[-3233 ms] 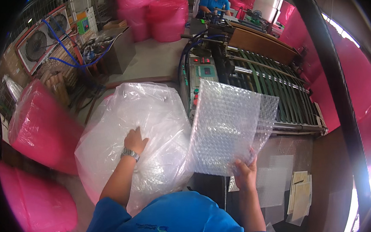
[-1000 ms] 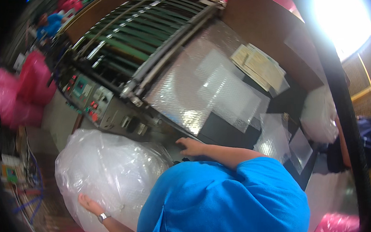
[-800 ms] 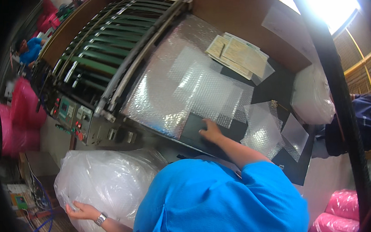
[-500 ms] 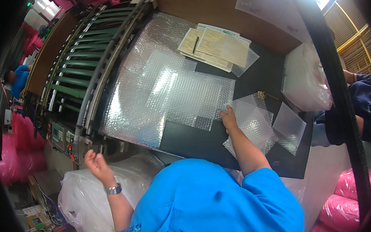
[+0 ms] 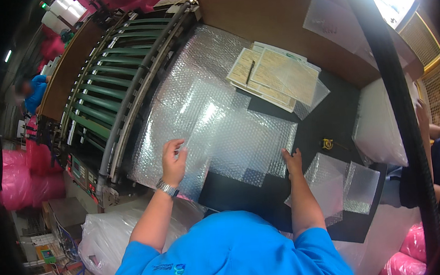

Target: The person stacks sheets of bubble wrap on a table and places them into a large plastic bag. Another person is also seen handling bubble wrap nearby.

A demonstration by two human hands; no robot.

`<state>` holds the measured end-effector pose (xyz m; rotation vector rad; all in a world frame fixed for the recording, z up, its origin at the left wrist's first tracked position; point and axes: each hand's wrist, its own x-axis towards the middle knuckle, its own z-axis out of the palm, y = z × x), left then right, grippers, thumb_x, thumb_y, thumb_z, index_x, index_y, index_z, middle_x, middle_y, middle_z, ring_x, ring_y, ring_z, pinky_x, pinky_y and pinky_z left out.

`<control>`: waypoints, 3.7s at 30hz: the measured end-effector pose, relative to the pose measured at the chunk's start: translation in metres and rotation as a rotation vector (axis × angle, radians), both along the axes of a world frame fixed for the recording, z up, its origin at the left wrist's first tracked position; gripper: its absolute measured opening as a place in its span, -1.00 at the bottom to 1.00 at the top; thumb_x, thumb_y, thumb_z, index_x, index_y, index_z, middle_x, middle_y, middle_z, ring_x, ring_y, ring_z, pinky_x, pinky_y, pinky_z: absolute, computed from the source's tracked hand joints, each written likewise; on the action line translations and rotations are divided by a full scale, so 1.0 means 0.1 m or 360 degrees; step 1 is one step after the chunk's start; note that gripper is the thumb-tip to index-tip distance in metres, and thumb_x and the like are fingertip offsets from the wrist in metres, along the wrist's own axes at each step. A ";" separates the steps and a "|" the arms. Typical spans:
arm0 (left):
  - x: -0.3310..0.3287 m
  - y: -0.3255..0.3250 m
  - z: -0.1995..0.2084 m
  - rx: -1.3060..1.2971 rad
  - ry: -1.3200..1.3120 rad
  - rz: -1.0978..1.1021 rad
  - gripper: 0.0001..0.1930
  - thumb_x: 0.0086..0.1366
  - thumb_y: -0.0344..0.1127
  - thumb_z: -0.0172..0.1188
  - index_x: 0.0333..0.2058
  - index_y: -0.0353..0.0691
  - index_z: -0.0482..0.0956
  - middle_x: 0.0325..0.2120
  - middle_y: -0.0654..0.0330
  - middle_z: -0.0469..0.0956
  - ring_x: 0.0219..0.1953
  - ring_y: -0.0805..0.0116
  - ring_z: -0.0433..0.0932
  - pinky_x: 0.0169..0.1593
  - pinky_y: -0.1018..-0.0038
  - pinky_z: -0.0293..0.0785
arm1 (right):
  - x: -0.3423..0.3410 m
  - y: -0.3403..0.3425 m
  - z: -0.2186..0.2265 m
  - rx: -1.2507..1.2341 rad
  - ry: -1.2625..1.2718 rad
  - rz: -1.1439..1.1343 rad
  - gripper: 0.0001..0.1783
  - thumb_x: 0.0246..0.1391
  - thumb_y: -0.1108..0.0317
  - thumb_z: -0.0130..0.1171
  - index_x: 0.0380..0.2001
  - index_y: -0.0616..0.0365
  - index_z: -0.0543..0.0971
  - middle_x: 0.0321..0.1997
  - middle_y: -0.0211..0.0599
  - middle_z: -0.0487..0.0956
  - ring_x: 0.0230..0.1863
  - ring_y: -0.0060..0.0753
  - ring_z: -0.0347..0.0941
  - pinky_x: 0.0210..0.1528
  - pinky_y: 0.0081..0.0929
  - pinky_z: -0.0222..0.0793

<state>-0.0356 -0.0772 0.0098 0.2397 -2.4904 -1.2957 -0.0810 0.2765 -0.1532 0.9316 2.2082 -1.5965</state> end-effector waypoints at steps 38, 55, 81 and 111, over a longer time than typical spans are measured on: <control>-0.48 -0.35 -0.41 -0.0944 0.0426 -0.0017 -0.49 -0.06 -0.26 0.13 -0.06 -0.14 0.31 -0.10 -0.05 0.20 -0.05 0.02 0.20 -0.03 0.15 0.13 | -0.27 -1.09 -0.03 -0.0583 0.0041 0.0117 -0.23 -0.30 0.54 0.23 0.01 0.21 0.07 -0.02 -0.11 0.26 -0.02 -0.13 0.23 0.00 -0.19 0.18; 0.21 0.47 -0.98 -0.0742 -0.0693 -0.0397 -0.23 -0.03 0.17 0.04 0.10 -0.10 0.09 0.05 -0.06 0.10 0.03 0.03 0.19 0.02 0.11 0.12 | 0.19 -1.09 0.32 -0.1140 0.0132 0.0298 -0.09 -0.33 0.67 0.13 0.11 0.01 -0.07 0.06 -0.06 0.16 0.03 0.02 0.16 -0.07 0.03 0.21; 1.12 0.10 -1.24 0.0048 -0.0427 -0.0745 -0.39 0.04 -0.26 0.11 0.07 -0.22 0.09 0.14 -0.01 -0.02 0.17 0.13 0.01 0.17 0.37 -0.04 | 0.63 0.05 0.16 -0.1250 0.0221 0.0656 -0.53 0.05 0.23 -0.09 0.04 0.08 0.18 -0.02 -0.30 0.28 0.03 -0.42 0.18 0.09 -0.49 0.09; 1.14 0.39 -0.13 -0.0650 -0.0135 -0.0493 0.25 -0.37 0.14 0.34 0.14 -0.35 -0.31 0.14 -0.16 -0.19 0.21 0.01 -0.21 0.18 0.11 -0.33 | 0.57 -0.67 2.46 0.0677 0.0824 0.2097 -0.54 -0.49 0.28 0.21 -0.38 0.21 0.38 -0.44 -0.07 0.43 -0.33 -0.04 0.38 -0.30 -0.34 0.30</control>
